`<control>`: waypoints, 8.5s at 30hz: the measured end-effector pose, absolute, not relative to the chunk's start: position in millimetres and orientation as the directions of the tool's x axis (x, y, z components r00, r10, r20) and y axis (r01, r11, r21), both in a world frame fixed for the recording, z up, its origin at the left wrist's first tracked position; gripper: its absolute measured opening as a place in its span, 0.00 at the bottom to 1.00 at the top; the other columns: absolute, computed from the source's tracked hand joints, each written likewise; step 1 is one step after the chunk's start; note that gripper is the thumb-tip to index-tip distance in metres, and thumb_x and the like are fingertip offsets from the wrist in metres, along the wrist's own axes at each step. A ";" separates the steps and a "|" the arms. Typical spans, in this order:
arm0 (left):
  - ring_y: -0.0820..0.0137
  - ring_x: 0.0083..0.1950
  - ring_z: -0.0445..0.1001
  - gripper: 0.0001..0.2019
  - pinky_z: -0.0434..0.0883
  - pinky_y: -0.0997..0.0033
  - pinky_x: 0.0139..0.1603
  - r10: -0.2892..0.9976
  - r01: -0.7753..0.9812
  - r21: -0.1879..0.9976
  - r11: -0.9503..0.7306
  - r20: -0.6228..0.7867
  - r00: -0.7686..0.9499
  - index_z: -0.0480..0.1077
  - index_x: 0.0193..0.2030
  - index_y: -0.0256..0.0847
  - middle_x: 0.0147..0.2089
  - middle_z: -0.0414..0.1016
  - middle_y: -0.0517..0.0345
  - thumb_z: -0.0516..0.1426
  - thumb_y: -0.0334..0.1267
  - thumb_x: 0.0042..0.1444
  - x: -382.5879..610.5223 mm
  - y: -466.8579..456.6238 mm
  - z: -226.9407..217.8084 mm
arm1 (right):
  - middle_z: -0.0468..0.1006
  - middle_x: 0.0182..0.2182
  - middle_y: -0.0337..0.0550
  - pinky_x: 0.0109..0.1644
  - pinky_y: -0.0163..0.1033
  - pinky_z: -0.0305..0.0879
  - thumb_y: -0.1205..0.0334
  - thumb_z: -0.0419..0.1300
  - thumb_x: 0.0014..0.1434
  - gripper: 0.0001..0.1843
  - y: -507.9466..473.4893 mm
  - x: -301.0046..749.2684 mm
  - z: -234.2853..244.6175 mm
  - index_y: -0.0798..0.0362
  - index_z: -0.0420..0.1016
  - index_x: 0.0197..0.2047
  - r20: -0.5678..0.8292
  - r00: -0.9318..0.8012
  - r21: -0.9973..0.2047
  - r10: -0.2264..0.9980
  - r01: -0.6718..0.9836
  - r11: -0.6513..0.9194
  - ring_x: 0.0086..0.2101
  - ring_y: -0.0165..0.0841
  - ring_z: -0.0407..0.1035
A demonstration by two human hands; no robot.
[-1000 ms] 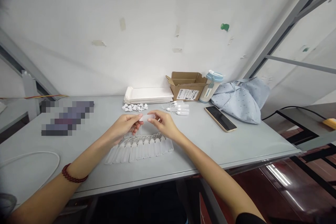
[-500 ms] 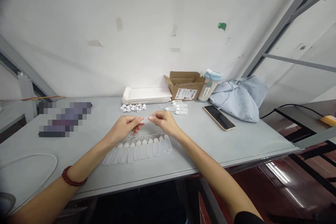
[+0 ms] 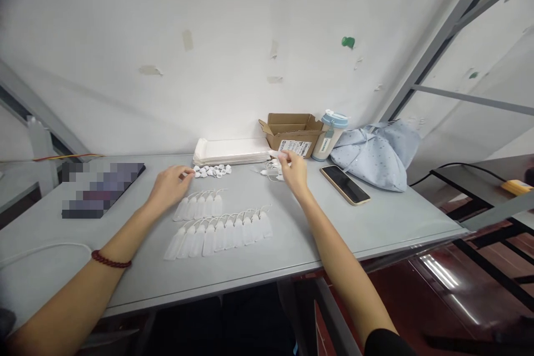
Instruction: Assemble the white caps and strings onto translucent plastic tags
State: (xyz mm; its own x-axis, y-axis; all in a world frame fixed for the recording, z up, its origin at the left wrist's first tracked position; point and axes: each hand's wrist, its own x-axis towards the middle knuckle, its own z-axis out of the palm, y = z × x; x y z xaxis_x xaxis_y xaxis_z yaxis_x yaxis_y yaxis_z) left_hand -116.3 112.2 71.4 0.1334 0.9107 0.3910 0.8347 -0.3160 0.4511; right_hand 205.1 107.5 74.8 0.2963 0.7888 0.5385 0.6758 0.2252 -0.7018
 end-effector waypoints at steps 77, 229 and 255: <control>0.66 0.40 0.76 0.15 0.69 0.64 0.49 0.976 0.054 0.992 0.118 -0.126 0.176 0.74 0.34 0.37 0.35 0.78 0.55 0.67 0.38 0.37 -83.4 82.6 88.6 | 0.69 0.33 0.45 0.40 0.37 0.61 0.58 0.49 0.65 0.13 57.2 126.7 72.4 0.53 0.71 0.46 0.259 -0.632 -0.382 0.730 0.627 0.679 0.33 0.33 0.65; 0.71 0.32 0.71 0.14 0.69 0.67 0.41 0.945 -0.059 0.996 0.068 -0.045 0.325 0.74 0.31 0.35 0.30 0.74 0.56 0.63 0.46 0.46 -63.6 69.2 82.9 | 0.71 0.24 0.34 0.24 0.33 0.60 0.49 0.63 0.51 0.20 56.4 125.0 81.0 0.52 0.62 0.38 0.192 -0.283 -0.974 0.940 0.059 0.217 0.21 0.25 0.64; 0.69 0.32 0.70 0.17 0.69 0.68 0.36 0.935 0.154 0.978 -0.139 0.078 0.345 0.73 0.28 0.36 0.29 0.73 0.56 0.58 0.51 0.51 -64.4 66.3 84.0 | 0.73 0.22 0.37 0.27 0.35 0.60 0.48 0.63 0.50 0.18 58.4 130.7 83.1 0.54 0.66 0.35 0.228 -0.203 -0.960 0.952 0.115 0.254 0.21 0.26 0.63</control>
State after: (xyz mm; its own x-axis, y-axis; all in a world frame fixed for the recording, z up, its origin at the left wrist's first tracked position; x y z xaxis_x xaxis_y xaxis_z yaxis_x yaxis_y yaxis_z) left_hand -64.4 66.3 84.0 0.3450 0.9354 0.0781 0.1545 -0.1387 0.9782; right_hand 130.7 58.4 83.1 -0.2030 0.9523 0.2276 0.1147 0.2540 -0.9604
